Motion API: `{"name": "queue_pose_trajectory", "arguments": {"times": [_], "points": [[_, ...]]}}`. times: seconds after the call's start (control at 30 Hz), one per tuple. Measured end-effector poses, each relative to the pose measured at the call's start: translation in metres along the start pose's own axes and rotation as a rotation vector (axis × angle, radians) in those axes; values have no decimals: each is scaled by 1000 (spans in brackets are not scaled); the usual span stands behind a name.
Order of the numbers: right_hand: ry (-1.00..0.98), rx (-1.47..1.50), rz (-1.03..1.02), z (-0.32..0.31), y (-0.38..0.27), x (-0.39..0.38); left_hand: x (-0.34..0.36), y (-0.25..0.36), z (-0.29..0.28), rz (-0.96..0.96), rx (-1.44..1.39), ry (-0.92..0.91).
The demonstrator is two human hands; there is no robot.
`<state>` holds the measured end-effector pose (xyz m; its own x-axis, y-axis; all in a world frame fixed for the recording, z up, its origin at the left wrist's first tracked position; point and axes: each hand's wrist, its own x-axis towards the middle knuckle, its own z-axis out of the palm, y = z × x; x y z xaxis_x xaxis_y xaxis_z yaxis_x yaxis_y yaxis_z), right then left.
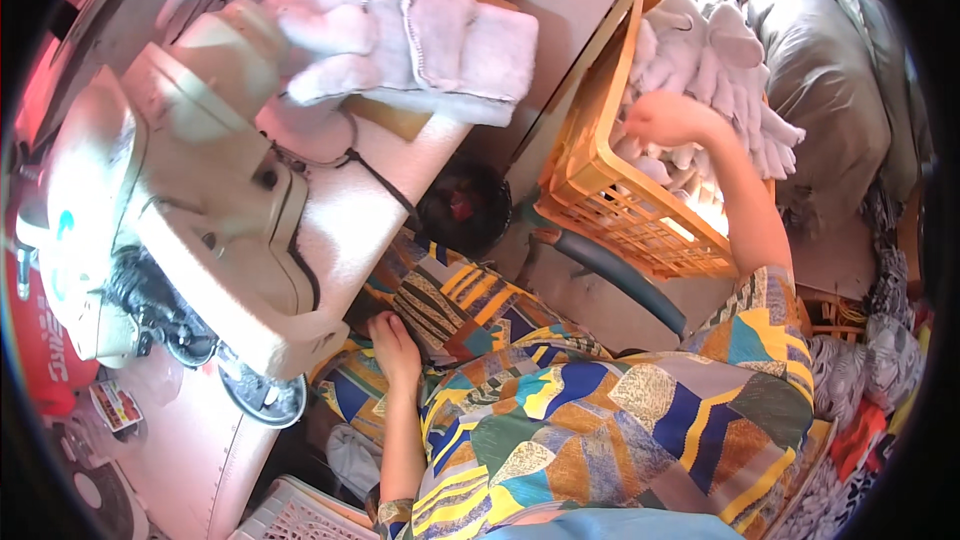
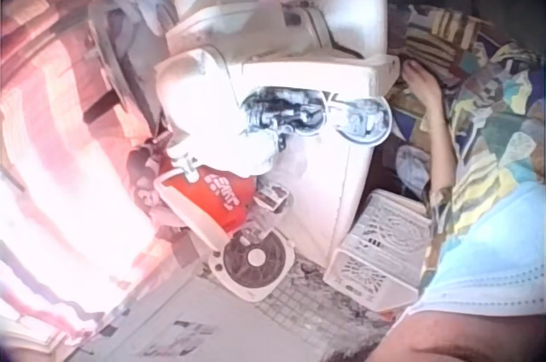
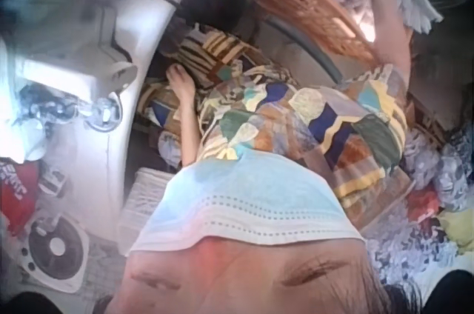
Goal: Sew and turn fabric gloves using a circular overlock machine.
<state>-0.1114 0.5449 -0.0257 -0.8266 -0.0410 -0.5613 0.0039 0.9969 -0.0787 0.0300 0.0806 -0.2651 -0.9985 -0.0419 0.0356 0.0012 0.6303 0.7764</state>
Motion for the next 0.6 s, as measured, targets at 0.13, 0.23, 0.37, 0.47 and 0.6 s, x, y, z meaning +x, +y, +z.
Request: {"name": "queue_pose_trajectory", "arguments": {"times": [0.13,0.23,0.37,0.47,0.6], "points": [[767,-212,-105,-49,-96,-35,-1,-9,0,-1,0,23],[1007,-200,-473,-69,-123,1,0,-12,3,8,-26,29],[948,-34,-597,-76,-168,50,1,-17,9,-30,-42,58],[927,-5,-512,-76,-187,72,0,-16,9,-36,-23,78],[976,89,-513,-90,-192,75,-4,-17,8,-29,-3,52]]}}
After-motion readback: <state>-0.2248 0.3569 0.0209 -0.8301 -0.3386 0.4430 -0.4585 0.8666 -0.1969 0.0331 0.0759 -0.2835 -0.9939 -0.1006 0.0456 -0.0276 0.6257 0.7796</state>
